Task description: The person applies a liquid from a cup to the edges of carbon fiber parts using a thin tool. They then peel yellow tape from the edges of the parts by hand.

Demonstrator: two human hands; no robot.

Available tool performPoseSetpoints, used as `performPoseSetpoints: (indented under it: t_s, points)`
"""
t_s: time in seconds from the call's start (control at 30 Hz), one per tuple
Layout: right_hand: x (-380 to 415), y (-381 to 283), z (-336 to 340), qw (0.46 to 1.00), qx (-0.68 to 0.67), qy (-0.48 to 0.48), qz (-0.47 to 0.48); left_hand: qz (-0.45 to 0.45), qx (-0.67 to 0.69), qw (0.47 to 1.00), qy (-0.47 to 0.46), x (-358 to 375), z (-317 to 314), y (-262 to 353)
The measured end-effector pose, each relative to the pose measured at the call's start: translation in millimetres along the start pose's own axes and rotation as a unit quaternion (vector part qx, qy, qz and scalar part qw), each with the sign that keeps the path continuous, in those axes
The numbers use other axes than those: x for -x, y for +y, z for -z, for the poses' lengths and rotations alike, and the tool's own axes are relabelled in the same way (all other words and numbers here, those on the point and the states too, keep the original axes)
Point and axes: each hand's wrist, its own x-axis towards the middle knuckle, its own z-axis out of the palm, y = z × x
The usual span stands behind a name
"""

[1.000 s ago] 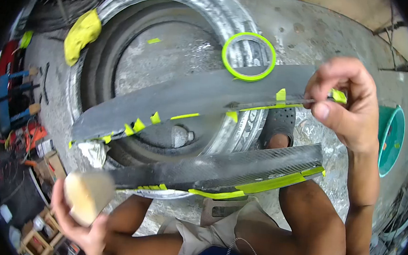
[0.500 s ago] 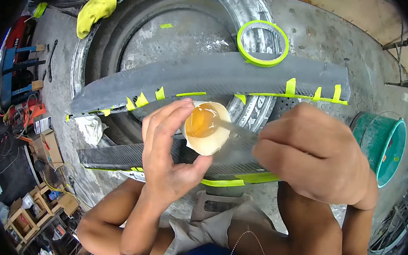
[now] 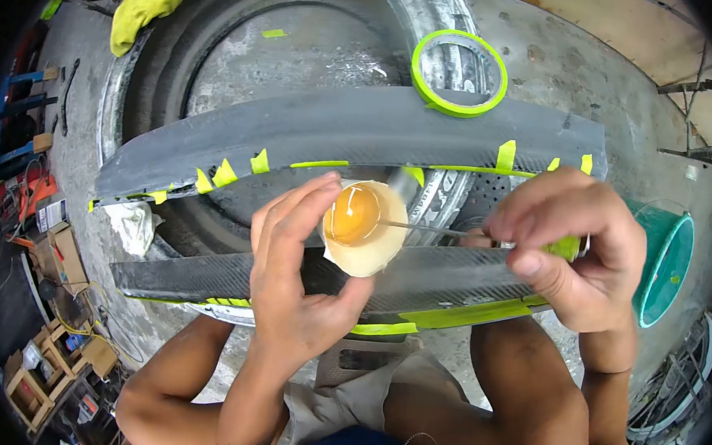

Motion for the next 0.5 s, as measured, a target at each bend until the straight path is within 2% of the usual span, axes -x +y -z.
performPoseSetpoints:
  t_s: [0.03,0.1,0.17,0.3,0.5]
  points:
    - [4.2,1.8,-2.4,0.996,-0.047,0.055,-0.049,0.01,0.005,1.0,-0.006,0.0,-1.1,0.7]
    - [7.9,2.4,0.1,0.993,-0.061,0.059,-0.084,0.019,0.015,1.0,-0.013,-0.2,-2.4,-1.1]
    - [7.1,0.1,-2.0,0.956,-0.134,0.14,-0.219,0.008,-0.01,0.999,-0.034,-0.9,-2.6,-4.4]
    - [12.5,17.5,2.7,0.949,-0.176,0.175,-0.197,0.016,-0.019,0.999,-0.031,-6.3,-4.7,-3.0]
    - [11.4,19.6,2.6,0.939,-0.17,0.182,-0.236,-0.01,-0.043,0.998,-0.043,-12.4,-6.8,-6.9]
